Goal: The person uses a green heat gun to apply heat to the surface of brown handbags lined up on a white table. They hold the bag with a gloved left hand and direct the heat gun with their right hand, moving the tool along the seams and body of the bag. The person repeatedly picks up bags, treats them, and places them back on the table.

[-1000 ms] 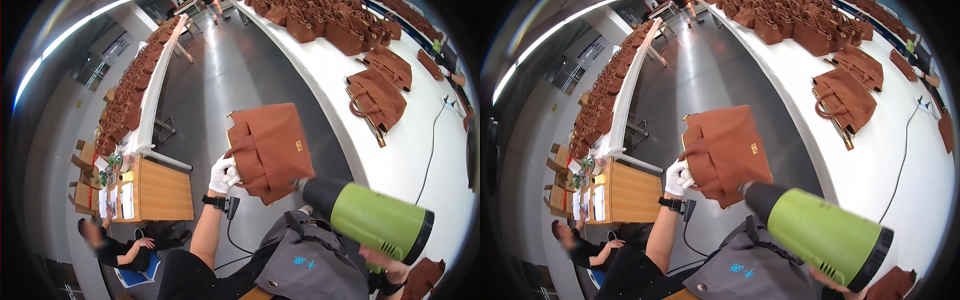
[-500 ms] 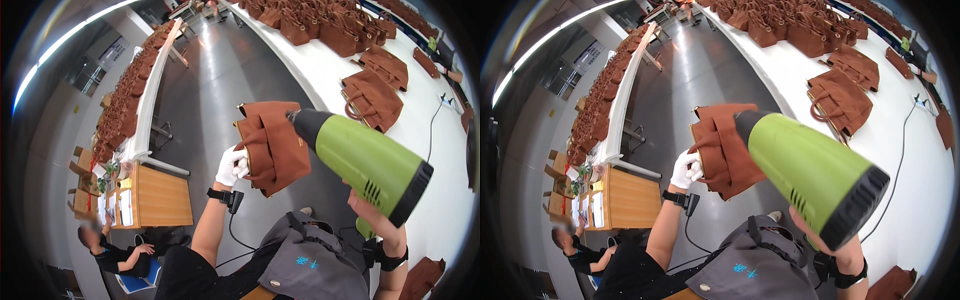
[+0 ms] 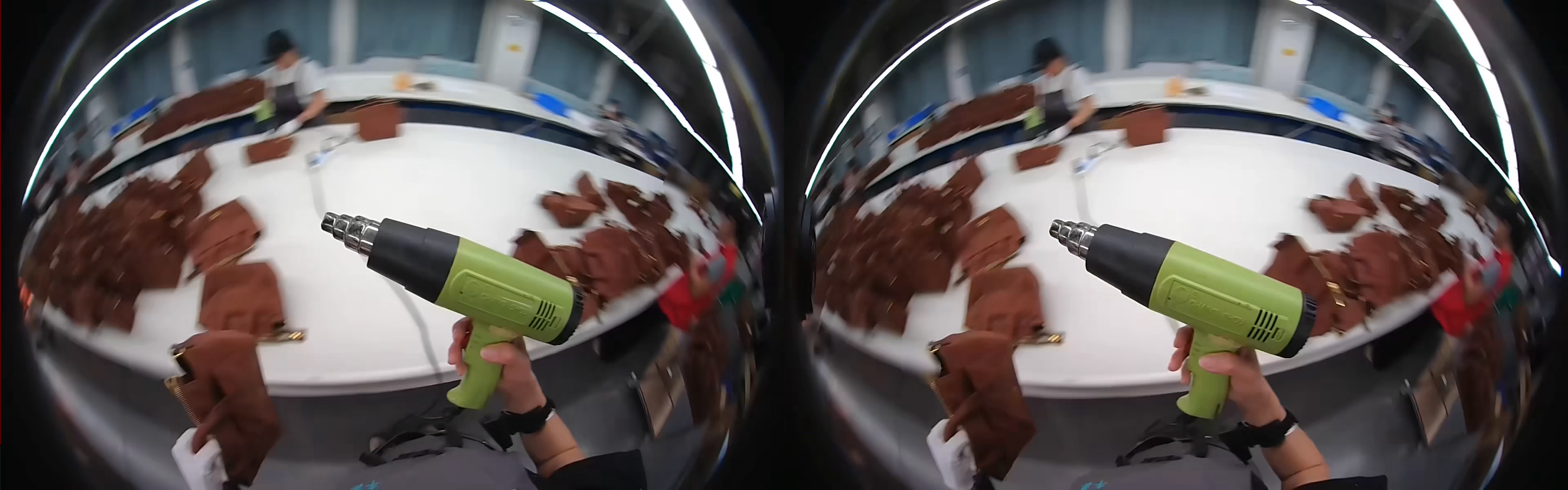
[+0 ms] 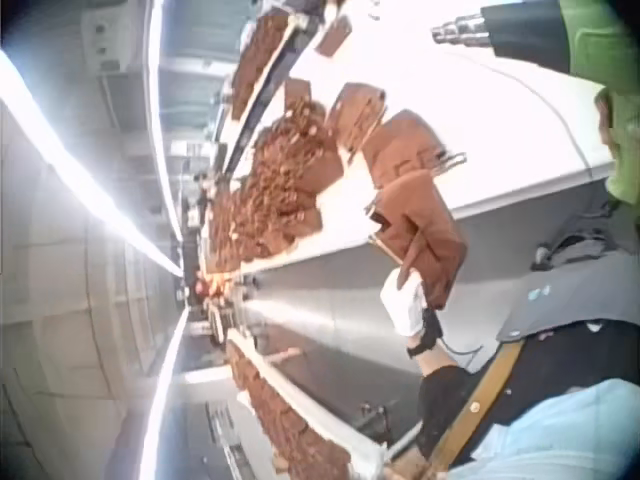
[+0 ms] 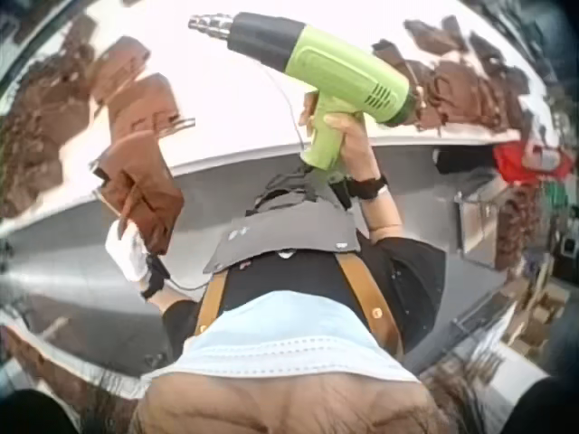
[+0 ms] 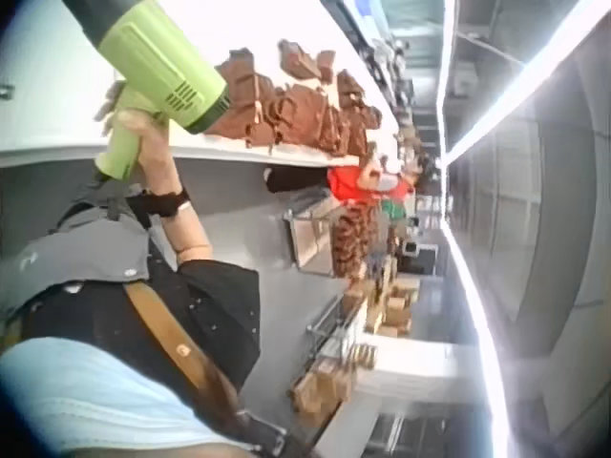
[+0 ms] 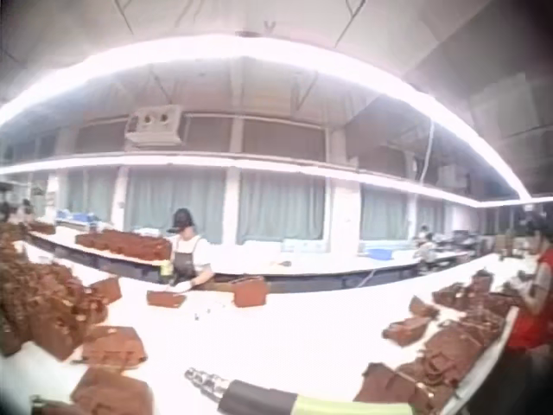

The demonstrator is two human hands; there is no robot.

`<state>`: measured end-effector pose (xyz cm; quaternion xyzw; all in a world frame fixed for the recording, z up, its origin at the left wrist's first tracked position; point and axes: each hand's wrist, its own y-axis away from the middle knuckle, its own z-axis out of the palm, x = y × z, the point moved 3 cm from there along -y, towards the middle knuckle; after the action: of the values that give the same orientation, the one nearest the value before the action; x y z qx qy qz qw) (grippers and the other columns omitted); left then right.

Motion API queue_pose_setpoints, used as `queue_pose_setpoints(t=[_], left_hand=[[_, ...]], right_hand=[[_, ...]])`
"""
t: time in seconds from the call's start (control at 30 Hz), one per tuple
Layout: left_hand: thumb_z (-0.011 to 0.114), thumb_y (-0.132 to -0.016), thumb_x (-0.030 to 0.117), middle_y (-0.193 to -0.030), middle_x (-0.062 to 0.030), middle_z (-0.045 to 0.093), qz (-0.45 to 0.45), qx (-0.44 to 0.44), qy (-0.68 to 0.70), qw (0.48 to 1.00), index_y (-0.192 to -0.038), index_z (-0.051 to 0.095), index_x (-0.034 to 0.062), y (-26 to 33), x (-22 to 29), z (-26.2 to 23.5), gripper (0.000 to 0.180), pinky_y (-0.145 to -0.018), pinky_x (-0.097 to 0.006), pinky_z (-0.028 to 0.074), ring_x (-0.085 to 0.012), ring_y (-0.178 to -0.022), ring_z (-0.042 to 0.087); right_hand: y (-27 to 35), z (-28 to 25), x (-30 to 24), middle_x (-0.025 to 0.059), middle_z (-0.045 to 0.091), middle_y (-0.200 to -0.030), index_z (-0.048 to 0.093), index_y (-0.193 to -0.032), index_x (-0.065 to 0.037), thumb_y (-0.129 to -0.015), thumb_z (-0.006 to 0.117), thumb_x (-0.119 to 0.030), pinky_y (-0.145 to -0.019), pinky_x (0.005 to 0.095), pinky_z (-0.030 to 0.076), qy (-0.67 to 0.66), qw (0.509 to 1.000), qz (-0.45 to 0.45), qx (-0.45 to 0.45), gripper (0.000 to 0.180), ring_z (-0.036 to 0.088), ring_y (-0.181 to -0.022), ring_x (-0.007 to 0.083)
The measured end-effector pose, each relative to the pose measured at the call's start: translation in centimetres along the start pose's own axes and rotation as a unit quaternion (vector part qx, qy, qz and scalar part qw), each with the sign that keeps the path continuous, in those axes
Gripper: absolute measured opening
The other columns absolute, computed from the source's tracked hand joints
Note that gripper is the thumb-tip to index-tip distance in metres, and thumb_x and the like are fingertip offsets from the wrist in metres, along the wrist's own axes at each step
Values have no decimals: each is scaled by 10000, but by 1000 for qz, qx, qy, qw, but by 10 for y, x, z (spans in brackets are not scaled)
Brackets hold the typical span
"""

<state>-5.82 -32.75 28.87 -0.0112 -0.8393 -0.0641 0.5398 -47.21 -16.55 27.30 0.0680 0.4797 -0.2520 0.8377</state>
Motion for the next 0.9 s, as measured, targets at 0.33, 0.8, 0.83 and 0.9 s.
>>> queue_pose_setpoints(t=[0.33,0.8,0.83,0.9], left_hand=[[531,-813,94,-584,89,379,468,-255,64,844,-1158,697,-14,-140,256,275,399,-427,-210,200,-8,-449,300],[590,-870,175,-1079,-173,709,721,-145,-157,659,-1021,739,97,94,649,1003,225,-857,-444,549,-362,-1017,678],[579,-865,140,-1074,-168,711,705,-147,-179,670,-1011,740,105,98,651,1052,220,-853,-446,553,-354,-1012,683],[575,-876,158,-1033,-169,717,710,-166,-173,662,-993,743,109,129,643,1141,211,-840,-447,556,-352,-998,687]], right_hand=[[200,-124,-160,157,480,-1150,253,-1483,25,-870,539,-159,-649,287,525,20,798,-554,234,702,526,-823,169],[157,-402,-277,123,490,-1170,416,-1379,-15,-880,723,-238,-749,347,465,92,646,-720,235,627,535,-919,207],[150,-438,-281,128,485,-1186,378,-1395,-16,-890,716,-199,-756,357,481,74,690,-694,190,635,543,-938,218],[141,-487,-305,128,478,-1197,394,-1385,-17,-891,714,-182,-752,366,485,75,716,-668,187,612,545,-939,225]])
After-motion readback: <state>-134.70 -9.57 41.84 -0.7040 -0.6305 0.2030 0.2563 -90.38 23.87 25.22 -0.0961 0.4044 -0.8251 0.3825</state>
